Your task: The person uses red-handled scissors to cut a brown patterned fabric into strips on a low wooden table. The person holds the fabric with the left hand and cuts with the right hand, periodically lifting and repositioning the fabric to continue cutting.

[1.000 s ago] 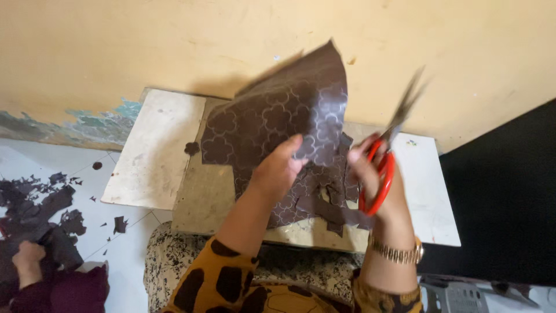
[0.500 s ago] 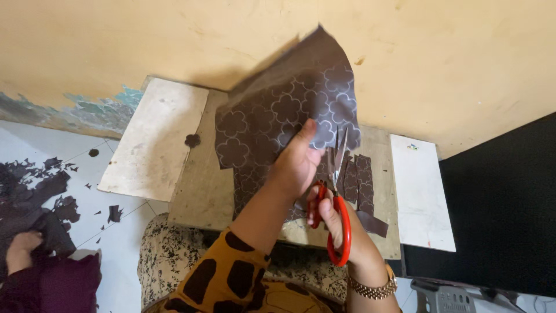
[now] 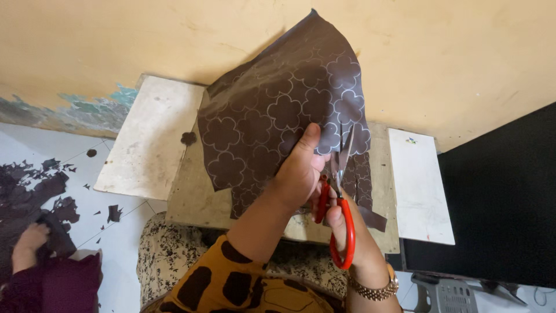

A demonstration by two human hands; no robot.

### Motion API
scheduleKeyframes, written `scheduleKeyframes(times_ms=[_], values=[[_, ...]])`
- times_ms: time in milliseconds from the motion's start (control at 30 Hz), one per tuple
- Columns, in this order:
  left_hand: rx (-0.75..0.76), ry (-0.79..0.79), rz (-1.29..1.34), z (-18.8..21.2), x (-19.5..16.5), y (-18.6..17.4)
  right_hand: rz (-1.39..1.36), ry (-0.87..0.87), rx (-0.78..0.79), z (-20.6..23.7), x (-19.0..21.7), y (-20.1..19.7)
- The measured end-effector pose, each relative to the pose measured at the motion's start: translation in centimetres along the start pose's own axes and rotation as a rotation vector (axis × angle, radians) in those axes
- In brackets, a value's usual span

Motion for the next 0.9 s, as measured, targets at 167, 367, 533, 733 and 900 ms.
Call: scheduleKeyframes(times_ms=[167, 367, 533, 733, 900], values=[[-0.024, -0.051, 0.023, 0.0, 0.7, -0.1, 0.071, -0.002, -0.023, 0.1, -0.3, -0.2], [-0.023, 0.105, -0.036, -0.4, 0.6, -0.5, 0.067, -0.007, -0.083, -0.1, -0.5, -0.1], [-0.172, -0.073, -0.004, -0.3, 1.9, -2.4, 0.037, -0.029, -0.043, -0.3, 0.0, 0.1], [-0.076, 0.062, 0.007, -0.7, 1.3, -1.8, 0.040, 0.022, -0.079, -0.4, 0.1, -0.1], [0.035, 0.117, 0.045, -1.0, 0.6, -0.6, -0.013, 0.013, -0.145, -0.5, -0.3, 0.0]])
Point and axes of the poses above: each hand's wrist, its own z-axis away from the middle knuckle, its own y-axis out of the palm, x = y × z, the point moved 6 cm from there along -z, towards the middle knuckle, and after that the axes turned 11 degrees about x, right-handed, at the moved point
